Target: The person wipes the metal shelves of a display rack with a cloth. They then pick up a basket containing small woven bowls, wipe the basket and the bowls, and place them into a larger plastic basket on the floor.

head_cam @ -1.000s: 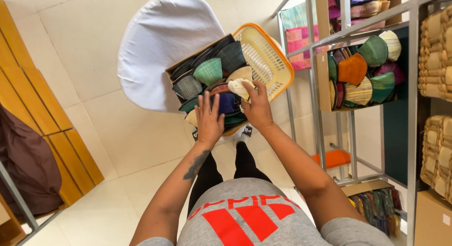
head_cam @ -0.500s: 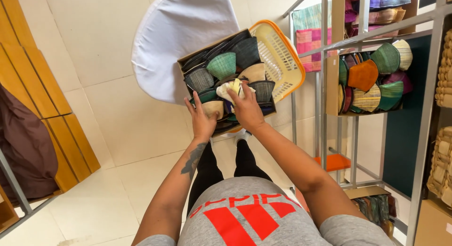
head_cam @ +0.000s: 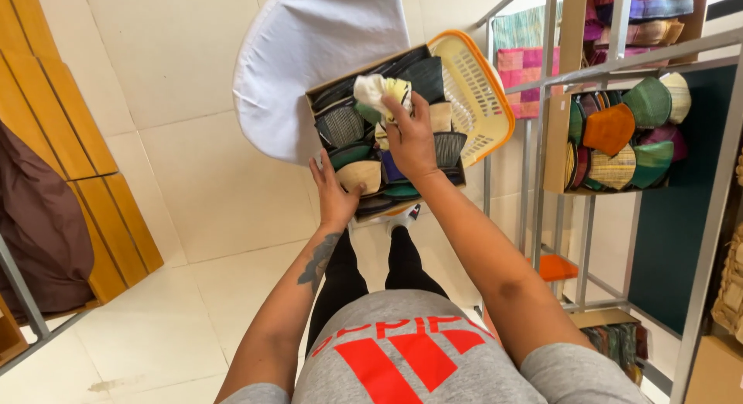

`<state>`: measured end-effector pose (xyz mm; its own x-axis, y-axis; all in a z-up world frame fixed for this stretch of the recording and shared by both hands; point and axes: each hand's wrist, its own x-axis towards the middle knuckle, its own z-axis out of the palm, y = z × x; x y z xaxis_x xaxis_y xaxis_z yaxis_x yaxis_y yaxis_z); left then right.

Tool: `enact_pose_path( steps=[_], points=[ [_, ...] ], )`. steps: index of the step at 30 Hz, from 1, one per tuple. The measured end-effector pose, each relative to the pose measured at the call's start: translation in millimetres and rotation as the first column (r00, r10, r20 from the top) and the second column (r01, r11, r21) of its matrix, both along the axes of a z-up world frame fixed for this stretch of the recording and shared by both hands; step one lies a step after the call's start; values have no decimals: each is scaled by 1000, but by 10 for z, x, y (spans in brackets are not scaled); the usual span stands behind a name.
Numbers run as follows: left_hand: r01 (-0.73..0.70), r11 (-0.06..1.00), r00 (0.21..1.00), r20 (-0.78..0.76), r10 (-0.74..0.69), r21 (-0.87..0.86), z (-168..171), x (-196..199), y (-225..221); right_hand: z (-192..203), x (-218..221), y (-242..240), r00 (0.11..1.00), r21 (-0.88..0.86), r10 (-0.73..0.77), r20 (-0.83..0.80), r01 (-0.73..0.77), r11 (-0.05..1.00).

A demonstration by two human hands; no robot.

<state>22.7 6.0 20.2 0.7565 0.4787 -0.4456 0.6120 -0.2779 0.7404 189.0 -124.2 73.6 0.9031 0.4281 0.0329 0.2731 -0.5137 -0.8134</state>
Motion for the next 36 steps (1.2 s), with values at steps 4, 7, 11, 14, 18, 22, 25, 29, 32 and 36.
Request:
enact_pose_path(
  steps=[4,7,11,14,18,22,25,29,32,36],
  points=[
    [4,1000,1000,26,-4,8,-79,-9,44,-170,38,-19,998,-125,33,54,-26,992],
    [6,1000,1000,20,-6,11,-63,58,97,-82,14,23,998,-113,50,29,-46,993],
    [29,999,998,47,-30,21,-195,-73,104,325,-227,145,980,-24,139,141,-137,990],
    [19,1000,998,62,-20,20,-176,-5,89,-24,-397,95,937,-165,336,94,-318,934],
    [1,1000,999,43,-1,4,-156,26,40,-159,-484,10,947,-226,320,25,-307,925],
    [-3,1000,999,32,2,24,-160,-42,-3,391,-472,-35,973,-7,226,47,-226,974],
    [-8,999,998,56,5,53,-132,-8,25,479,-449,-140,972,14,210,103,-213,977],
    [-18,998,998,69,14,56,-80,-25,-30,-122,-553,-444,982,-168,174,67,-161,973],
    [-32,993,990,141,15,116,-396,-53,-32,-99,-599,-456,991,-10,125,44,-125,992],
    [-45,988,988,154,22,148,-299,-38,-43,348,-498,-313,987,77,149,65,-154,985]
  ],
)
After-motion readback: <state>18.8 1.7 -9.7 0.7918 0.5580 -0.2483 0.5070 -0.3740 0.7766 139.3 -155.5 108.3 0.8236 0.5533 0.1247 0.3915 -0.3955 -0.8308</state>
